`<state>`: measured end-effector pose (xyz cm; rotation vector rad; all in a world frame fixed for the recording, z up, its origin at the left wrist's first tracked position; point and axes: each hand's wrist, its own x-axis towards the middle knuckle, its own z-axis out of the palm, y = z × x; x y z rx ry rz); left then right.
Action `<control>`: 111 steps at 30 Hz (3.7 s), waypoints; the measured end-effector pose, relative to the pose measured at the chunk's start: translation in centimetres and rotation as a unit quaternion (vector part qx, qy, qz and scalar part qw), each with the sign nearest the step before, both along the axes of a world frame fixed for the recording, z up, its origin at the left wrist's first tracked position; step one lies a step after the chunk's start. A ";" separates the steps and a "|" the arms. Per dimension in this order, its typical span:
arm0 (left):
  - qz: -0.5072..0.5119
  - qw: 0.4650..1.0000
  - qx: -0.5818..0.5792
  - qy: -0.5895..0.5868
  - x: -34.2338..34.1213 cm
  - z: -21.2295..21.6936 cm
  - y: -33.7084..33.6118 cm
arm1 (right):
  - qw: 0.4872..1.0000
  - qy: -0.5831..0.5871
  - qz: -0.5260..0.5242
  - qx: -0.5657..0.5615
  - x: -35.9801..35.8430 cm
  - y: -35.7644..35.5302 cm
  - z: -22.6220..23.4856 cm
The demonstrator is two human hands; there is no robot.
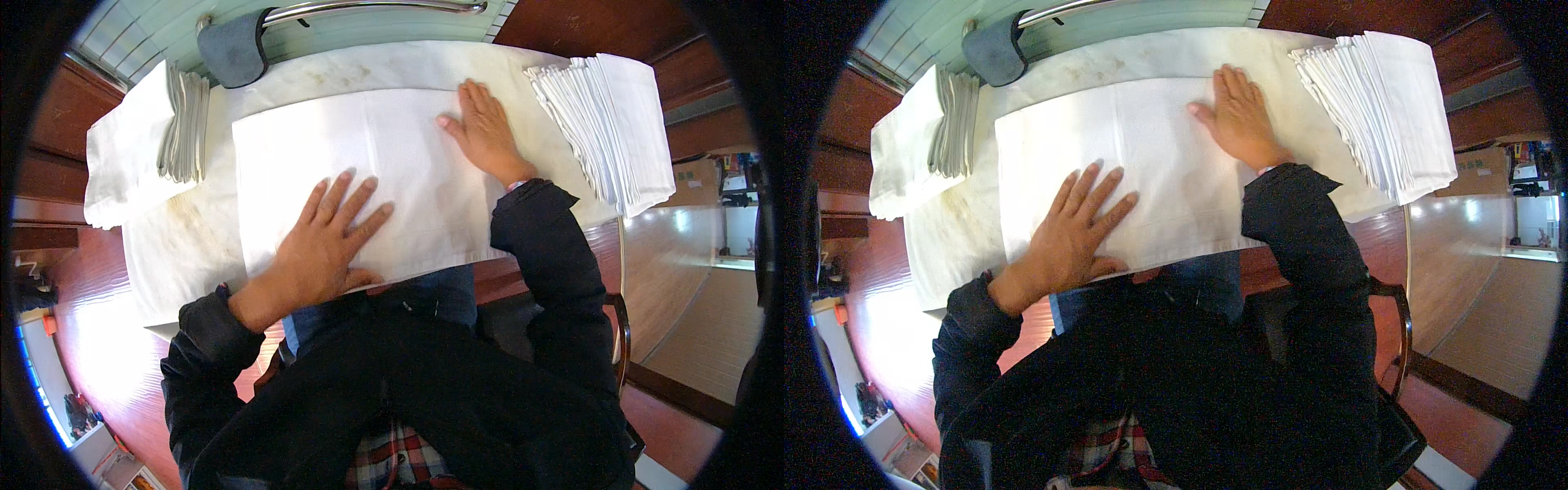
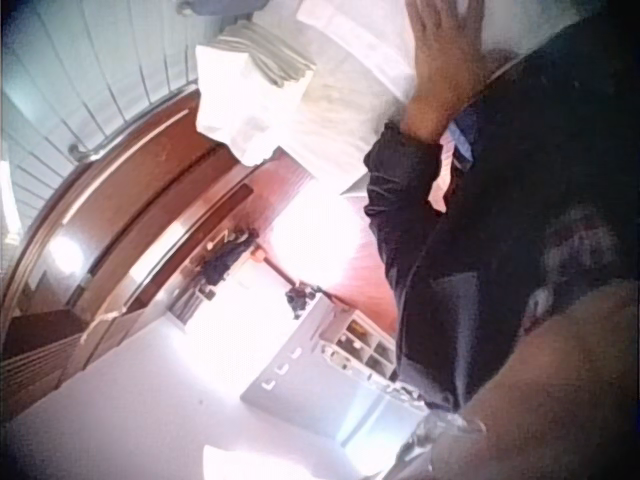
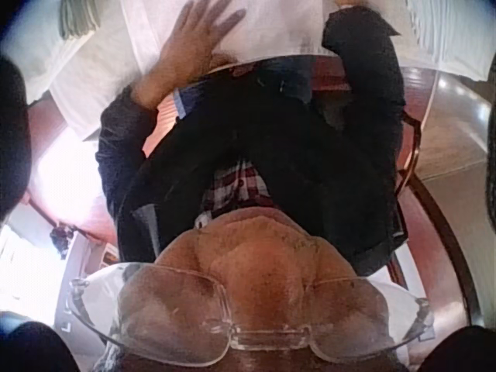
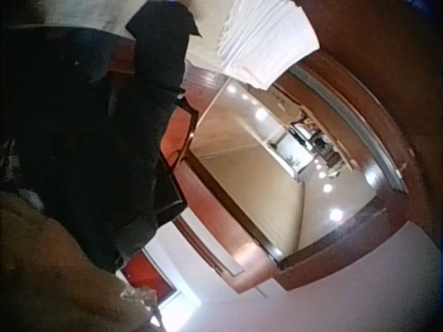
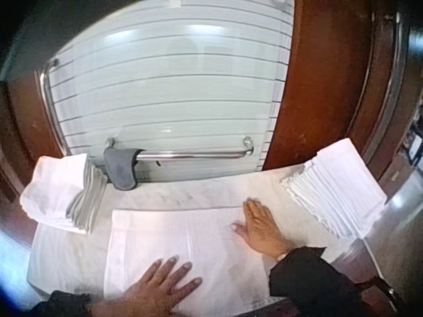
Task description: The person folds multiple white cloth items on a table. They smooth each item, fold it in half, then fold it again into a smaller rectangle, and place the finished item on a growing stack to the left.
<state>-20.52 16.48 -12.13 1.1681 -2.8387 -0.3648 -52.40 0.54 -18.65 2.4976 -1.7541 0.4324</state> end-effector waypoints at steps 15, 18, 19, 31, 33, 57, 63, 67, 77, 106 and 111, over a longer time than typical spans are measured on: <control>0.038 0.983 -0.143 0.104 -4.0 -2.7 5.1 | 0.956 -0.078 0.260 0.108 5.5 19.5 5.0; 0.041 0.983 -0.136 0.112 -3.9 -2.2 5.1 | 0.960 -0.079 0.261 0.058 6.0 19.6 4.4; 0.040 0.985 -0.130 0.109 -3.8 -1.9 5.2 | 0.959 -0.090 0.265 0.046 5.9 19.4 4.4; 0.094 0.975 -0.193 0.050 -6.3 -1.8 4.6 | 0.963 -0.071 0.258 -0.013 5.4 18.3 5.0; 0.089 0.976 -0.189 0.054 -6.2 -1.1 4.2 | 0.969 -0.058 0.238 -0.025 4.4 18.2 5.3; 0.122 0.749 0.312 0.571 -2.0 13.9 -2.7 | 0.879 0.004 0.260 -0.400 1.1 5.7 30.7; 0.387 0.617 0.370 0.577 3.4 2.0 -4.7 | 0.954 0.017 0.262 -0.147 10.9 -2.4 18.9; 0.381 0.617 0.398 0.561 7.0 0.1 -4.0 | 0.950 0.000 0.286 -0.128 12.8 0.0 10.7; 0.374 0.790 0.328 0.359 6.8 2.6 3.6 | 0.972 -0.046 0.219 0.067 7.4 4.8 2.3; 0.277 0.954 -0.112 0.026 1.2 -3.9 -16.3 | 0.993 -0.047 0.102 0.038 5.2 -6.3 0.4; 0.287 0.949 -0.106 0.073 1.6 -4.1 -17.4 | 0.995 -0.044 0.086 0.016 4.7 -6.8 -0.1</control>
